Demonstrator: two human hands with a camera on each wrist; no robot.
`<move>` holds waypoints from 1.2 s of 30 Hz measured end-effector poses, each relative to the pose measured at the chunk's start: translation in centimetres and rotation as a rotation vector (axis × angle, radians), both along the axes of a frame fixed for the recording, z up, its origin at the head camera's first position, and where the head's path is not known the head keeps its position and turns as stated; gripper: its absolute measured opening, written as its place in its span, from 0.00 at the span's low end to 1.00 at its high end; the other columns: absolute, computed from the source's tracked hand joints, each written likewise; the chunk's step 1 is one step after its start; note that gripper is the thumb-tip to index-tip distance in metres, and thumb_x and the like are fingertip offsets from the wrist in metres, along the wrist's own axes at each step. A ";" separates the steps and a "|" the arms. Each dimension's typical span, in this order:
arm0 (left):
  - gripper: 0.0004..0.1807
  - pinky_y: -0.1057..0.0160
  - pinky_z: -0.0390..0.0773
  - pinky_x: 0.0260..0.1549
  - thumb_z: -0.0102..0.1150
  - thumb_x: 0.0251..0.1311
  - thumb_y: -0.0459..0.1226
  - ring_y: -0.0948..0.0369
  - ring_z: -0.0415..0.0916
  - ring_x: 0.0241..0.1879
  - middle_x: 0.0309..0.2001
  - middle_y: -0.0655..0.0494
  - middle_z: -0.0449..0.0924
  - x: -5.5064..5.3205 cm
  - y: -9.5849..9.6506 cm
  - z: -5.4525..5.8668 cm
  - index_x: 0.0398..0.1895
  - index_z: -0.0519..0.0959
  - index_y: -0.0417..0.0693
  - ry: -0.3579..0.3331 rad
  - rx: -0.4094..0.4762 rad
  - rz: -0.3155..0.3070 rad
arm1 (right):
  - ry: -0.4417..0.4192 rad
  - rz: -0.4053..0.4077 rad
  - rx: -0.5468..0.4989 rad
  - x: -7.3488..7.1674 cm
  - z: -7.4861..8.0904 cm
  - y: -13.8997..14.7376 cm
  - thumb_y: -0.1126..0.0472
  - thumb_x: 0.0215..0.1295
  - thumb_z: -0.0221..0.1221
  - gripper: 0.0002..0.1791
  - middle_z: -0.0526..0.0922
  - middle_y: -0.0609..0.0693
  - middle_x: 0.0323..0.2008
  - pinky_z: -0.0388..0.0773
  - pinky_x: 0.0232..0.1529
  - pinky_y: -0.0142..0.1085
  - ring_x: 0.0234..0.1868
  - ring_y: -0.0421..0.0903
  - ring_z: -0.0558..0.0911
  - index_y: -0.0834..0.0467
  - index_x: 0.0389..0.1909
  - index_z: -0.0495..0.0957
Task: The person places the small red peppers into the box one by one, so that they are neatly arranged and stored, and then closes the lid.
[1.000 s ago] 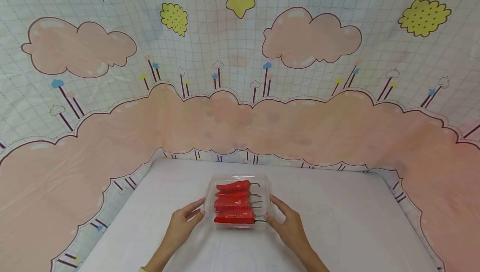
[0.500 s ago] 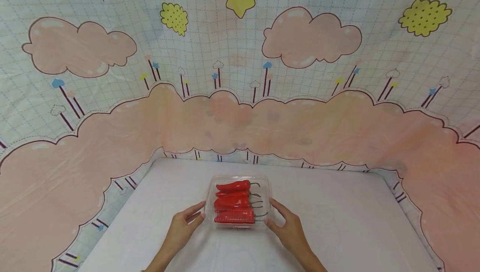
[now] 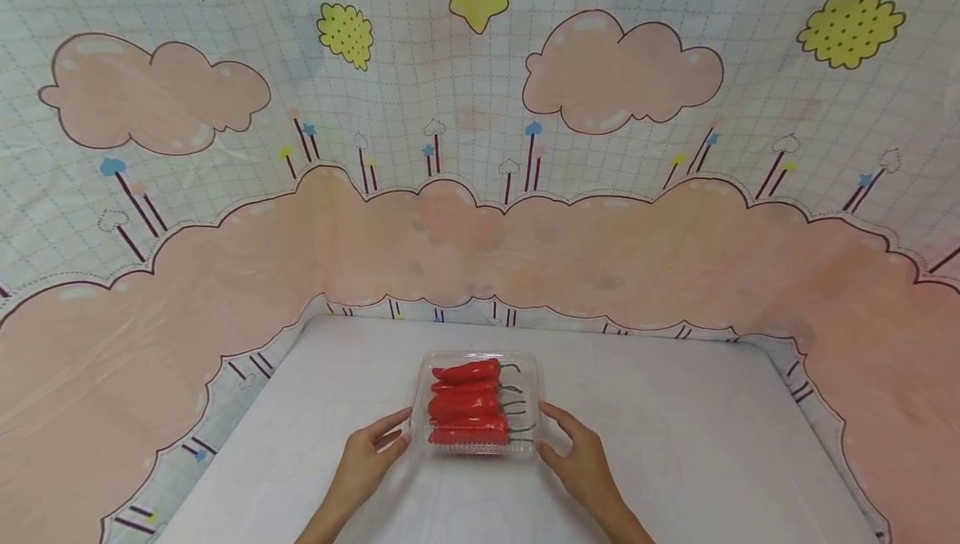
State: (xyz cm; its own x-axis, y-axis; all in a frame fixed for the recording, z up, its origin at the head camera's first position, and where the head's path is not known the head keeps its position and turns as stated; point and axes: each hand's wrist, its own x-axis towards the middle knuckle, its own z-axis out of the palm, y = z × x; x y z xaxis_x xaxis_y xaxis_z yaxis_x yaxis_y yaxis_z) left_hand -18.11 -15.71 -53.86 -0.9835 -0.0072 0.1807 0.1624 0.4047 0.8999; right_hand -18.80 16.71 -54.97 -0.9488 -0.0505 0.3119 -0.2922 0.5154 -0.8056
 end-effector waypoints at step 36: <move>0.10 0.73 0.64 0.12 0.56 0.60 0.30 0.70 0.65 0.13 0.20 0.48 0.78 -0.8 0.0 -1.4 0.45 0.75 0.42 -0.129 -0.016 -0.014 | -0.440 0.180 -0.161 -1.0 -0.2 0.6 0.63 0.69 0.54 0.23 0.75 0.46 0.18 0.65 0.18 0.27 0.17 0.37 0.70 0.59 0.62 0.63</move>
State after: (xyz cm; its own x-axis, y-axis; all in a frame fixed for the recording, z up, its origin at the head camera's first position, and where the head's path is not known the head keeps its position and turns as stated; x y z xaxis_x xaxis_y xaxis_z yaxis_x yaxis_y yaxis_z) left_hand -18.90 -15.68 -55.31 -0.9986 0.0089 0.0529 0.0518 0.4173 0.9073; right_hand -19.79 17.28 -55.19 -0.9728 -0.2092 -0.0991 0.0209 0.3469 -0.9377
